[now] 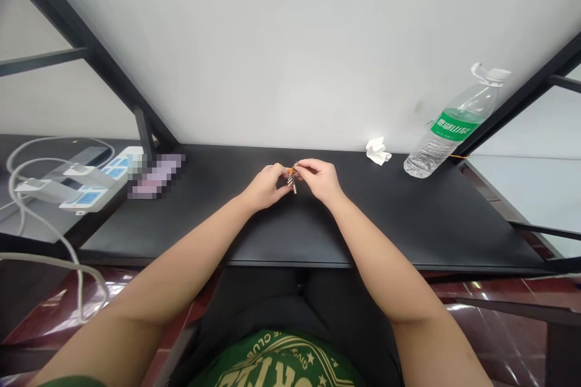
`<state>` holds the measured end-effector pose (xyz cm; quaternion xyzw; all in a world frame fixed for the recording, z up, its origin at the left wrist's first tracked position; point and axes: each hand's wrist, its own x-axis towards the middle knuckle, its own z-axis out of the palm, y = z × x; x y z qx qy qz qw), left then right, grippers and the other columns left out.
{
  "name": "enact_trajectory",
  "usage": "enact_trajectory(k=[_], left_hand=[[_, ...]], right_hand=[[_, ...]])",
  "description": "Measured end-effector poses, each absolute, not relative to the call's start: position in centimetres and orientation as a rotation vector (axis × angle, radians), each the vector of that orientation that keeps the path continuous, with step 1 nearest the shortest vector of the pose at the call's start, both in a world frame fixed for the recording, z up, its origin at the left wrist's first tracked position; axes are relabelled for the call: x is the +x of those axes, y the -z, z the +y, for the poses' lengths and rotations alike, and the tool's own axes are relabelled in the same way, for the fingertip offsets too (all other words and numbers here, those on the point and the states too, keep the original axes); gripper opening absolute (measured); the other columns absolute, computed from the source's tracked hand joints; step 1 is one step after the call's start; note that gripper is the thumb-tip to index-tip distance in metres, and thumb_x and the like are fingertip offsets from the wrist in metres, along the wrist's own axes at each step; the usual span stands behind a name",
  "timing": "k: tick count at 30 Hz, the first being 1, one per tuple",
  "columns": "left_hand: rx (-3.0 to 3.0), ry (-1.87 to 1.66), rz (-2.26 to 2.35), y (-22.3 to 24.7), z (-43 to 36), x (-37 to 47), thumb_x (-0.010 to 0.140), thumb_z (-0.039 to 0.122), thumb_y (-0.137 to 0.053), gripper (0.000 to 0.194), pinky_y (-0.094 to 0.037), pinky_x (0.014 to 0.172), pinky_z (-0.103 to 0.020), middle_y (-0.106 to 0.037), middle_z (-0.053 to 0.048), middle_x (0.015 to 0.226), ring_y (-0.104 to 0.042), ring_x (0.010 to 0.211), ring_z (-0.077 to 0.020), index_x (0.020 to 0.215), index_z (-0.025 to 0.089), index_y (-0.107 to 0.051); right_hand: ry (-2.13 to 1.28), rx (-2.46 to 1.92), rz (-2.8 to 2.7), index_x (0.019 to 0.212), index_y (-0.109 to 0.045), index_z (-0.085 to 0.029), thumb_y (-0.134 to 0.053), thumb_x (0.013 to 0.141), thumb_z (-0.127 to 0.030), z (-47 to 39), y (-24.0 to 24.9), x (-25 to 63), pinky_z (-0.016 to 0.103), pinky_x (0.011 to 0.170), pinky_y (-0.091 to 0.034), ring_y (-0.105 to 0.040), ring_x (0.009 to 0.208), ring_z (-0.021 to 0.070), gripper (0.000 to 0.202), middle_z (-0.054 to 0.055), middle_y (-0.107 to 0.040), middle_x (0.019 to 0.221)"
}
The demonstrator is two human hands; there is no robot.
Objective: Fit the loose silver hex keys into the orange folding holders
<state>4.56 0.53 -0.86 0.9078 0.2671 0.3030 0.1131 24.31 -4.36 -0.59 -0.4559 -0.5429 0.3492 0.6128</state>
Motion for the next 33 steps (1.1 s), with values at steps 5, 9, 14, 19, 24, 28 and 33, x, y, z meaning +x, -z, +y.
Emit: enact_trajectory(k=[5, 9, 14, 19, 24, 28, 33], left_hand=[[2.633, -0.903, 0.827, 0.8, 0.3, 4.5, 0.087, 0.022, -0.075, 0.028, -0.054, 0.097, -0.042, -0.073, -0.006, 0.105, -0.071, 0.099, -0.0244, 0.107, 0.023, -0.056], [2.653, -0.864, 0.770, 0.4, 0.1, 4.5, 0.091, 0.022, -0.069, 0.043, -0.051, 0.105, -0.042, -0.074, -0.007, 0.120, -0.071, 0.112, -0.0248, 0.132, 0.025, -0.054], [2.572, -0.914, 0.806, 0.1, -0.1, 4.4, 0.091, 0.024, -0.070, 0.050, -0.051, 0.108, -0.041, -0.075, -0.005, 0.126, -0.071, 0.117, -0.0239, 0.137, 0.027, -0.052], [2.547, -0.904, 0.793, 0.0, -0.3, 4.5, 0.089, 0.022, -0.070, 0.071, -0.046, 0.114, -0.045, -0.076, -0.006, 0.129, -0.068, 0.126, -0.0251, 0.152, 0.025, -0.037], [2.619, -0.904, 0.784, 0.1, -0.3, 4.7, 0.087, 0.023, -0.074, 0.066, -0.045, 0.114, -0.047, -0.075, -0.009, 0.130, -0.068, 0.125, -0.0276, 0.146, 0.023, -0.044], [2.684, -0.943, 0.753, 0.2, -0.4, 4.8, 0.089, 0.026, -0.073, 0.056, -0.045, 0.115, -0.048, -0.072, -0.010, 0.133, -0.068, 0.123, -0.0280, 0.140, 0.023, -0.050], [2.751, -0.939, 0.739, 0.1, -0.7, 4.9, 0.094, 0.030, -0.069, 0.059, -0.038, 0.122, -0.053, -0.069, -0.014, 0.139, -0.066, 0.128, -0.0288, 0.146, 0.022, -0.045]], right_hand=[[-0.763, -1.068, -1.360, 0.088, -0.082, -0.023, -0.080, 0.082, -0.050, -4.5, 0.4, 24.5, 0.041, 0.079, -0.067, -0.075, 0.084, 0.0237, 0.028, 0.007, -0.078, 0.097], [-0.667, -1.093, -1.503, 0.083, -0.081, -0.025, -0.078, 0.085, -0.049, -4.7, 0.2, 24.6, 0.042, 0.084, -0.065, -0.073, 0.091, 0.0249, 0.025, 0.008, -0.076, 0.100], [-0.852, -1.023, -1.489, 0.096, -0.082, -0.024, -0.082, 0.082, -0.054, -5.0, -0.2, 24.7, 0.042, 0.086, -0.065, -0.073, 0.095, 0.0251, 0.033, 0.008, -0.074, 0.107], [-1.027, -0.969, -1.369, 0.091, -0.080, -0.021, -0.082, 0.082, -0.055, -5.0, -0.5, 24.5, 0.038, 0.076, -0.066, -0.072, 0.085, 0.0214, 0.035, 0.006, -0.072, 0.098], [-1.118, -0.962, -1.263, 0.095, -0.071, -0.022, -0.088, 0.073, -0.054, -4.6, -0.1, 24.2, 0.034, 0.072, -0.064, -0.071, 0.083, 0.0194, 0.042, 0.001, -0.071, 0.088], [-1.173, -1.012, -1.261, 0.097, -0.067, -0.022, -0.088, 0.073, -0.057, -4.5, 0.1, 23.9, 0.033, 0.068, -0.063, -0.069, 0.080, 0.0189, 0.047, 0.001, -0.071, 0.088], [-1.222, -1.051, -1.237, 0.097, -0.061, -0.024, -0.087, 0.074, -0.060, -4.5, 0.1, 23.8, 0.031, 0.062, -0.062, -0.067, 0.071, 0.0159, 0.050, -0.002, -0.068, 0.085]])
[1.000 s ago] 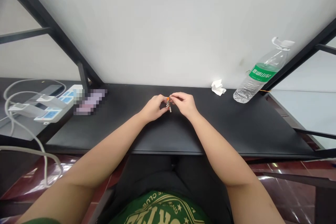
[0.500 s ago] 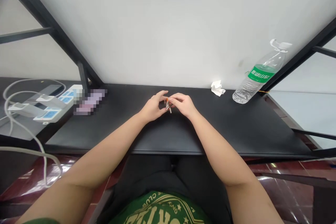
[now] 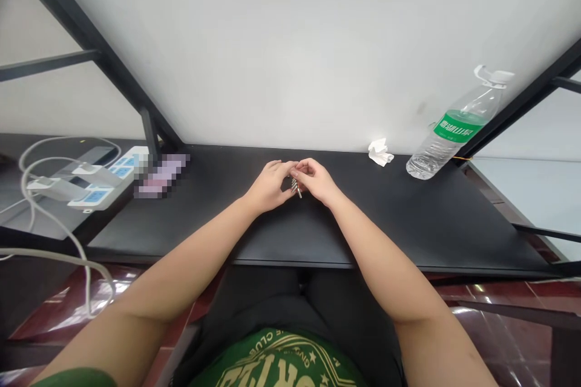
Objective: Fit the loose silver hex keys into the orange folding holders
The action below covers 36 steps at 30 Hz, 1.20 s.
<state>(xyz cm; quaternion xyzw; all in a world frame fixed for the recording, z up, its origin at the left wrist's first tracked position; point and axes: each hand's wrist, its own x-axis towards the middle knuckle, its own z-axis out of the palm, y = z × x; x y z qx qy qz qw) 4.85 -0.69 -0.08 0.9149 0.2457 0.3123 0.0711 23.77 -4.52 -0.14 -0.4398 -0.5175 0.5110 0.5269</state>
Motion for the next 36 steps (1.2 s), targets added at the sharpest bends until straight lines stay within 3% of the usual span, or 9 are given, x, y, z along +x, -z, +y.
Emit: enact_trajectory(k=[4, 11, 16, 20, 26, 31, 36], left_hand=[[2.744, -0.930, 0.730, 0.0, -0.9, 4.9, 0.093, 0.031, -0.068, 0.059, -0.042, 0.120, -0.052, -0.069, -0.013, 0.137, -0.066, 0.128, -0.0289, 0.147, 0.023, -0.044], [2.764, -0.900, 0.861, 0.1, -1.3, 5.3, 0.089, 0.025, -0.068, 0.051, -0.033, 0.126, -0.056, -0.076, -0.008, 0.113, -0.073, 0.108, -0.0260, 0.136, 0.020, -0.047], [2.676, -0.800, 1.008, -0.2, -1.0, 5.4, 0.084, 0.032, -0.074, 0.045, -0.041, 0.116, -0.054, -0.076, -0.009, 0.111, -0.072, 0.108, -0.0289, 0.124, 0.020, -0.057], [2.687, -0.622, 1.019, 0.2, -0.1, 4.9, 0.083, 0.041, -0.078, 0.039, -0.051, 0.102, -0.050, -0.076, -0.008, 0.103, -0.072, 0.101, -0.0300, 0.115, 0.021, -0.066], [2.671, -0.566, 0.916, 0.9, 0.5, 4.3, 0.082, 0.045, -0.079, 0.040, -0.056, 0.092, -0.045, -0.075, -0.008, 0.107, -0.070, 0.101, -0.0289, 0.113, 0.023, -0.069], [2.592, -0.772, 1.093, 1.1, 1.6, 3.5, 0.088, 0.024, -0.063, 0.011, -0.055, 0.088, -0.043, -0.073, -0.007, 0.102, -0.065, 0.099, -0.0275, 0.097, 0.022, -0.069], [2.551, -0.786, 1.381, 2.5, 3.3, 2.8, 0.086, 0.031, -0.069, 0.036, -0.053, 0.095, -0.053, -0.068, -0.014, 0.129, -0.059, 0.116, -0.0367, 0.121, 0.022, -0.067]], right_hand=[[-1.280, -1.100, -1.252, 0.100, -0.058, -0.025, -0.081, 0.077, -0.067, -4.5, 0.4, 23.7, 0.030, 0.054, -0.060, -0.066, 0.061, 0.0156, 0.053, -0.003, -0.066, 0.078], [-1.058, -1.190, -1.403, 0.103, -0.061, -0.026, -0.065, 0.092, -0.066, -4.5, 0.9, 23.3, 0.028, 0.051, -0.058, -0.067, 0.054, 0.0148, 0.042, -0.004, -0.069, 0.076], [-1.169, -1.284, -1.367, 0.099, -0.064, -0.024, -0.068, 0.093, -0.061, -4.4, 0.8, 24.5, 0.029, 0.050, -0.058, -0.068, 0.055, 0.0164, 0.037, -0.002, -0.069, 0.072], [-1.079, -1.441, -1.606, 0.101, -0.068, -0.024, -0.071, 0.093, -0.051, -4.5, 0.6, 26.1, 0.026, 0.047, -0.049, -0.065, 0.053, 0.0145, 0.028, 0.000, -0.072, 0.072], [-0.550, -1.666, -1.854, 0.104, -0.074, -0.024, -0.069, 0.091, -0.039, -4.4, 0.8, 27.0, 0.033, 0.069, -0.053, -0.067, 0.076, 0.0192, 0.020, 0.004, -0.074, 0.089], [-0.543, -1.459, -2.056, 0.122, -0.075, -0.027, -0.071, 0.090, -0.035, -5.1, 0.6, 26.1, 0.040, 0.095, -0.055, -0.067, 0.107, 0.0239, 0.033, 0.009, -0.066, 0.125], [-0.529, -1.474, -2.249, 0.115, -0.079, -0.030, -0.071, 0.091, -0.031, -5.2, 0.8, 25.6, 0.046, 0.104, -0.052, -0.060, 0.123, 0.0307, 0.025, 0.008, -0.067, 0.132]])
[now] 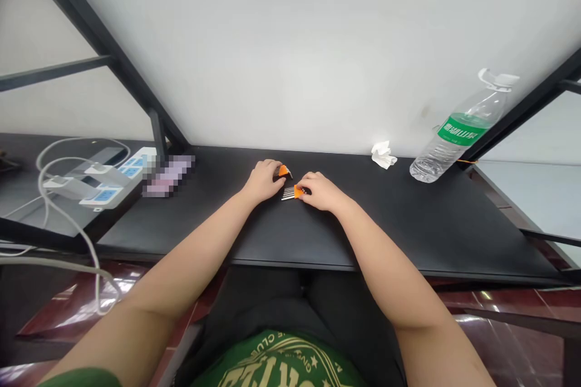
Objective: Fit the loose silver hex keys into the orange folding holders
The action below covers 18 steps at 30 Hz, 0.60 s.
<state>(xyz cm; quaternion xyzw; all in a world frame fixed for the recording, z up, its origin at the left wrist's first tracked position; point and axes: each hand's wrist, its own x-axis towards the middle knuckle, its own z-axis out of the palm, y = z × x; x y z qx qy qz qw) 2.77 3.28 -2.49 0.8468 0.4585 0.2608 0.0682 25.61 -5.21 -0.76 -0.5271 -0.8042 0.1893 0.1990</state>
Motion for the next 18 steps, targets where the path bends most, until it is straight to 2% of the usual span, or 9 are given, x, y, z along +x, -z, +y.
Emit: enact_trajectory(k=[5, 8, 11, 14, 17, 18], left_hand=[[2.491, -0.702, 1.472, 3.2, 4.1, 3.1, 0.086, 0.046, -0.072, 0.048, -0.050, 0.099, -0.056, -0.065, -0.015, 0.136, -0.056, 0.120, -0.0380, 0.128, 0.024, -0.067], [2.355, -0.552, 1.567, 2.6, 4.3, 3.5, 0.088, 0.054, -0.068, 0.045, -0.047, 0.102, -0.056, -0.063, -0.014, 0.137, -0.053, 0.126, -0.0384, 0.123, 0.027, -0.070], [2.258, -0.508, 1.599, 1.9, 4.3, 3.6, 0.083, 0.054, -0.073, 0.040, -0.044, 0.104, -0.053, -0.065, -0.011, 0.132, -0.052, 0.129, -0.0371, 0.113, 0.027, -0.070], [2.211, -0.554, 1.540, 1.6, 3.8, 3.2, 0.073, 0.045, -0.083, 0.043, -0.045, 0.104, -0.050, -0.071, -0.008, 0.115, -0.061, 0.118, -0.0336, 0.105, 0.025, -0.063], [2.150, -0.675, 1.264, 1.7, 3.0, 2.8, 0.072, 0.030, -0.081, 0.042, -0.051, 0.095, -0.041, -0.072, -0.002, 0.099, -0.069, 0.098, -0.0248, 0.106, 0.025, -0.057], [2.127, -0.715, 1.152, 1.8, 2.7, 2.8, 0.072, 0.027, -0.080, 0.042, -0.053, 0.090, -0.037, -0.072, -0.001, 0.097, -0.069, 0.092, -0.0223, 0.106, 0.025, -0.056]], right_hand=[[-0.386, -1.671, -2.213, 0.116, -0.078, -0.027, -0.063, 0.097, -0.028, -4.1, 1.3, 28.2, 0.048, 0.103, -0.052, -0.060, 0.119, 0.0326, 0.024, 0.011, -0.069, 0.130], [-0.263, -1.880, -2.087, 0.130, -0.072, -0.028, -0.062, 0.097, -0.028, -3.5, 1.5, 30.3, 0.056, 0.104, -0.050, -0.058, 0.125, 0.0365, 0.034, 0.012, -0.065, 0.139], [-0.133, -1.887, -1.919, 0.138, -0.067, -0.024, -0.066, 0.092, -0.028, -3.3, 1.4, 30.7, 0.060, 0.108, -0.047, -0.054, 0.133, 0.0404, 0.046, 0.016, -0.060, 0.145], [-0.177, -1.616, -1.832, 0.131, -0.069, -0.021, -0.064, 0.092, -0.026, -3.3, 1.6, 28.9, 0.053, 0.110, -0.050, -0.060, 0.127, 0.0339, 0.039, 0.016, -0.065, 0.136], [-0.543, -1.446, -1.753, 0.124, -0.069, -0.022, -0.067, 0.090, -0.026, -3.3, 2.4, 26.3, 0.046, 0.099, -0.057, -0.070, 0.098, 0.0234, 0.035, 0.011, -0.070, 0.123], [-0.673, -1.414, -1.719, 0.125, -0.068, -0.022, -0.069, 0.088, -0.024, -3.3, 2.7, 25.6, 0.045, 0.098, -0.058, -0.070, 0.096, 0.0213, 0.038, 0.010, -0.071, 0.123]])
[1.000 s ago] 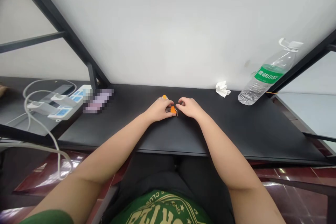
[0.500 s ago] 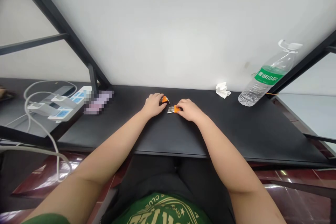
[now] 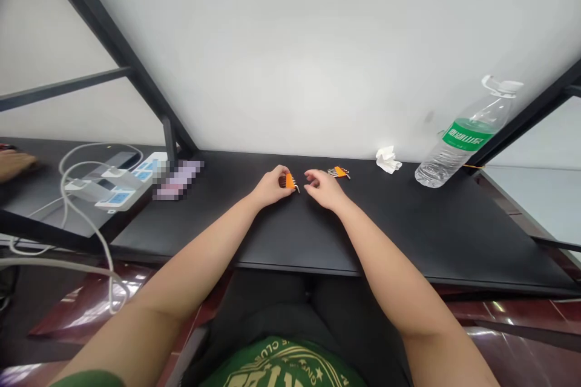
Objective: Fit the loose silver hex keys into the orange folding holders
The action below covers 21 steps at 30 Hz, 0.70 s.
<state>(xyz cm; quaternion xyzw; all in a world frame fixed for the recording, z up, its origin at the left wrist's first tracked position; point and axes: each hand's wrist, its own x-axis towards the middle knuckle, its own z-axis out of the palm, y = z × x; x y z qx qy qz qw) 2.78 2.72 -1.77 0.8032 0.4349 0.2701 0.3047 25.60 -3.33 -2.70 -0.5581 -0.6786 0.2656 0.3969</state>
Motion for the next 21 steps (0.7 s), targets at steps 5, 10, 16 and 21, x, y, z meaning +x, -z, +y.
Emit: enact_trajectory(k=[5, 10, 16, 21], left_hand=[[2.081, -0.837, 0.861, 1.8, 1.8, 3.1, 0.075, 0.026, -0.079, 0.042, -0.055, 0.080, -0.030, -0.071, 0.000, 0.095, -0.069, 0.085, -0.0171, 0.109, 0.022, -0.054], [2.104, -0.831, 0.842, 1.7, 1.8, 3.4, 0.077, 0.028, -0.079, 0.041, -0.056, 0.081, -0.030, -0.071, -0.001, 0.099, -0.070, 0.087, -0.0171, 0.110, 0.022, -0.055], [2.042, -0.884, 0.822, 2.1, 2.1, 3.5, 0.076, 0.031, -0.083, 0.043, -0.057, 0.082, -0.031, -0.072, -0.002, 0.099, -0.069, 0.086, -0.0164, 0.109, 0.021, -0.056], [1.990, -0.861, 0.813, 2.3, 2.2, 3.6, 0.074, 0.035, -0.086, 0.047, -0.058, 0.080, -0.031, -0.072, -0.002, 0.097, -0.069, 0.085, -0.0166, 0.108, 0.021, -0.057]], right_hand=[[-1.241, -1.167, -1.458, 0.123, -0.063, -0.021, -0.076, 0.083, -0.023, -3.7, 3.0, 24.3, 0.033, 0.076, -0.061, -0.073, 0.088, 0.0176, 0.042, 0.008, -0.073, 0.113], [-1.398, -1.125, -1.265, 0.109, -0.064, -0.018, -0.085, 0.078, -0.025, -4.1, 1.9, 24.1, 0.026, 0.061, -0.059, -0.071, 0.071, 0.0152, 0.038, 0.003, -0.072, 0.086], [-1.357, -1.234, -1.321, 0.100, -0.063, -0.017, -0.080, 0.084, -0.024, -4.0, 2.2, 23.9, 0.027, 0.058, -0.061, -0.069, 0.059, 0.0143, 0.025, 0.001, -0.070, 0.073], [-1.125, -1.361, -1.503, 0.092, -0.062, -0.020, -0.081, 0.080, -0.020, -4.2, 2.3, 24.0, 0.024, 0.049, -0.057, -0.067, 0.055, 0.0133, 0.023, -0.001, -0.068, 0.072]])
